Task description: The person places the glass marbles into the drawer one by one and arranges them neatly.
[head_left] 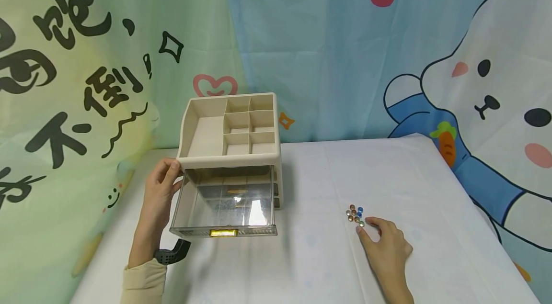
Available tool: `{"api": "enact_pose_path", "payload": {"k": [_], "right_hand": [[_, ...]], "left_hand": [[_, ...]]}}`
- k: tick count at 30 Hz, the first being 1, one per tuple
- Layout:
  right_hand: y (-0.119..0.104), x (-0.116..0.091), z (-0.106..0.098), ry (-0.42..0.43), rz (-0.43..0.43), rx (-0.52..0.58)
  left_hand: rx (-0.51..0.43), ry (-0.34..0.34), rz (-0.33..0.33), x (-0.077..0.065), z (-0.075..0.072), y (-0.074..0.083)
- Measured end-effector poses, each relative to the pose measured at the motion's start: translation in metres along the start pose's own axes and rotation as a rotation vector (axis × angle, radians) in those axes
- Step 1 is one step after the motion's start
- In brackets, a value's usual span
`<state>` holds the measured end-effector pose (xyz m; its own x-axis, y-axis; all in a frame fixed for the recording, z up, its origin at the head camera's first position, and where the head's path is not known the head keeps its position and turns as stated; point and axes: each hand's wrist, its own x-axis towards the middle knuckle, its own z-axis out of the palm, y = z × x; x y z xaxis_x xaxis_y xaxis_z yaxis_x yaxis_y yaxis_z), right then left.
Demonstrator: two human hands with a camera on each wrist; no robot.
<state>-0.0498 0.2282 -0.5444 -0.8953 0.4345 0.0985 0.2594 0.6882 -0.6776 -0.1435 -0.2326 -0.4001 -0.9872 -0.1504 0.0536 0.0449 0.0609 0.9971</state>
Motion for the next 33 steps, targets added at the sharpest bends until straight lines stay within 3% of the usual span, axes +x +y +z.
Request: {"api": "enact_pose_path", "payload": {"k": [33], "right_hand": [[0.0011,0.0034,0.0016,-0.012,-0.009,-0.031]], "left_hand": [[0.013,-0.017,0.000,0.0004,-0.0019,0.0000]]}}
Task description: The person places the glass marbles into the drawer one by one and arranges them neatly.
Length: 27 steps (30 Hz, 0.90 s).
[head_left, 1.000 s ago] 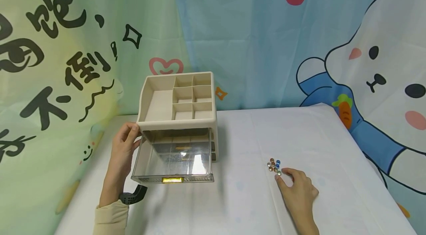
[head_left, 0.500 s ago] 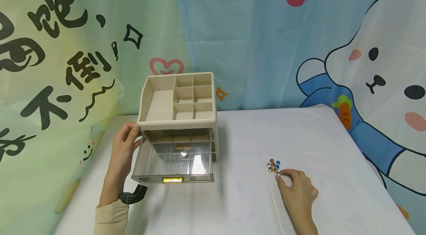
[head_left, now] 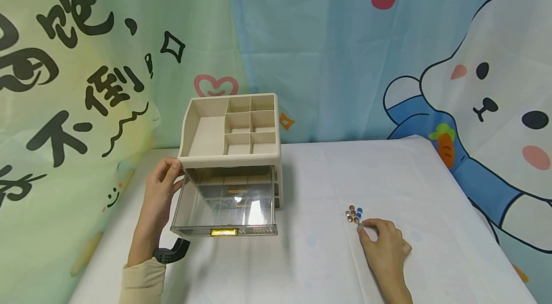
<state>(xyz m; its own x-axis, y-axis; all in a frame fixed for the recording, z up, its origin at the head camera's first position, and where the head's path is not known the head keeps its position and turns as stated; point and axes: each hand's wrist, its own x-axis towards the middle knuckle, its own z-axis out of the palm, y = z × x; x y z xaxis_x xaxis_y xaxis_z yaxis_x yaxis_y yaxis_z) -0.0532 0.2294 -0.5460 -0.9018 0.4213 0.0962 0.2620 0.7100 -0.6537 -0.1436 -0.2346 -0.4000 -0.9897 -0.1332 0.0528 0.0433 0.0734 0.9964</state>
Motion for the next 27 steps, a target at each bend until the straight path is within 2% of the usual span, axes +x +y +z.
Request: {"api": "enact_pose_path", "payload": {"k": [14,21,27], "right_hand": [[-0.014,0.002,-0.012,0.007,-0.002,0.070],[-0.021,0.005,-0.018,-0.032,-0.105,0.160],[-0.029,0.008,-0.021,0.005,-0.201,0.253]], "left_hand": [[-0.029,-0.019,0.032,-0.001,0.001,0.001],[-0.054,-0.039,0.049,-0.001,-0.001,0.001],[-0.049,-0.055,0.056,0.001,0.000,0.003]]}}
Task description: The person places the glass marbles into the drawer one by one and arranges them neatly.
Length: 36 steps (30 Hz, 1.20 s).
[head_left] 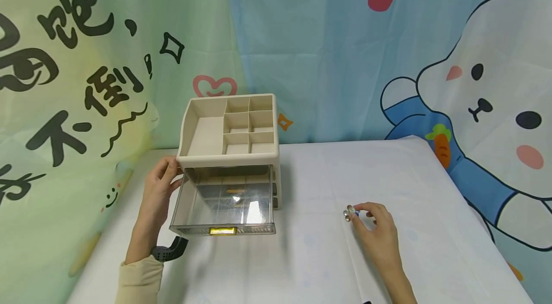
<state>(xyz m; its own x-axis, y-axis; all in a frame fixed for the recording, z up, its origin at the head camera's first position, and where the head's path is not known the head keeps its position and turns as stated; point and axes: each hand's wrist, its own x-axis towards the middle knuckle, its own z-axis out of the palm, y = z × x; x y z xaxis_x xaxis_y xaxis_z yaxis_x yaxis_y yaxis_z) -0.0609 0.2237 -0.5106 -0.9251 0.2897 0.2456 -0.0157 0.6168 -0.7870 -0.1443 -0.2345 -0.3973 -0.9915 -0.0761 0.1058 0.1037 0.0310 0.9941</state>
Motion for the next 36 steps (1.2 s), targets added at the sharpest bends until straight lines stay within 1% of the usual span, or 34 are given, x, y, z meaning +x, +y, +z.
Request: {"api": "enact_pose_path", "payload": {"k": [9,14,17,23,31,36], "right_hand": [[-0.014,0.009,0.001,0.000,-0.192,0.176],[-0.022,0.018,0.006,0.029,-0.240,0.229],[-0.028,0.023,0.009,0.025,-0.259,0.237],[-0.046,0.030,0.013,-0.033,-0.305,0.286],[-0.072,0.042,0.020,-0.106,-0.402,0.273],[-0.086,0.047,0.023,-0.155,-0.411,0.269]], "left_hand": [[0.023,0.020,-0.042,0.002,0.002,0.003],[0.043,0.016,-0.066,0.003,0.001,0.004],[0.061,0.003,-0.072,0.004,0.000,0.004],[0.086,-0.009,-0.080,0.004,-0.001,0.005],[0.077,0.002,-0.095,0.005,-0.001,0.005],[0.072,-0.003,-0.094,0.005,-0.001,0.006]]}}
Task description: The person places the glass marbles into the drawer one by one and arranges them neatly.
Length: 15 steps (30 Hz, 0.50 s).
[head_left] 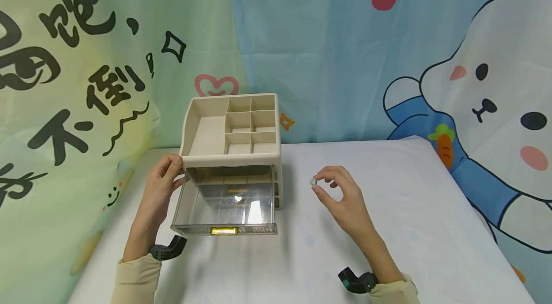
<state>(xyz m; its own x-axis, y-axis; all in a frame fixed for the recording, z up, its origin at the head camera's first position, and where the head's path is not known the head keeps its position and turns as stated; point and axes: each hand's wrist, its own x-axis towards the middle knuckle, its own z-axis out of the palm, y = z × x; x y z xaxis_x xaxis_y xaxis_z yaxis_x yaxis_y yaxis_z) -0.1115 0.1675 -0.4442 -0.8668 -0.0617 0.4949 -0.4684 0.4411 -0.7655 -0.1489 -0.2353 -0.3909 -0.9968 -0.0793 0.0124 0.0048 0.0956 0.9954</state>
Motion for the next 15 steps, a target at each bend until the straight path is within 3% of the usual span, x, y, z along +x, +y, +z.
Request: {"api": "enact_pose_path", "payload": {"k": [7,15], "right_hand": [[-0.014,0.013,0.004,-0.099,-0.021,-0.019],[-0.022,0.029,0.008,-0.205,-0.189,0.029]], "left_hand": [[-0.005,-0.009,0.003,0.000,0.000,0.000],[-0.012,-0.015,0.015,0.001,-0.001,-0.001]]}}
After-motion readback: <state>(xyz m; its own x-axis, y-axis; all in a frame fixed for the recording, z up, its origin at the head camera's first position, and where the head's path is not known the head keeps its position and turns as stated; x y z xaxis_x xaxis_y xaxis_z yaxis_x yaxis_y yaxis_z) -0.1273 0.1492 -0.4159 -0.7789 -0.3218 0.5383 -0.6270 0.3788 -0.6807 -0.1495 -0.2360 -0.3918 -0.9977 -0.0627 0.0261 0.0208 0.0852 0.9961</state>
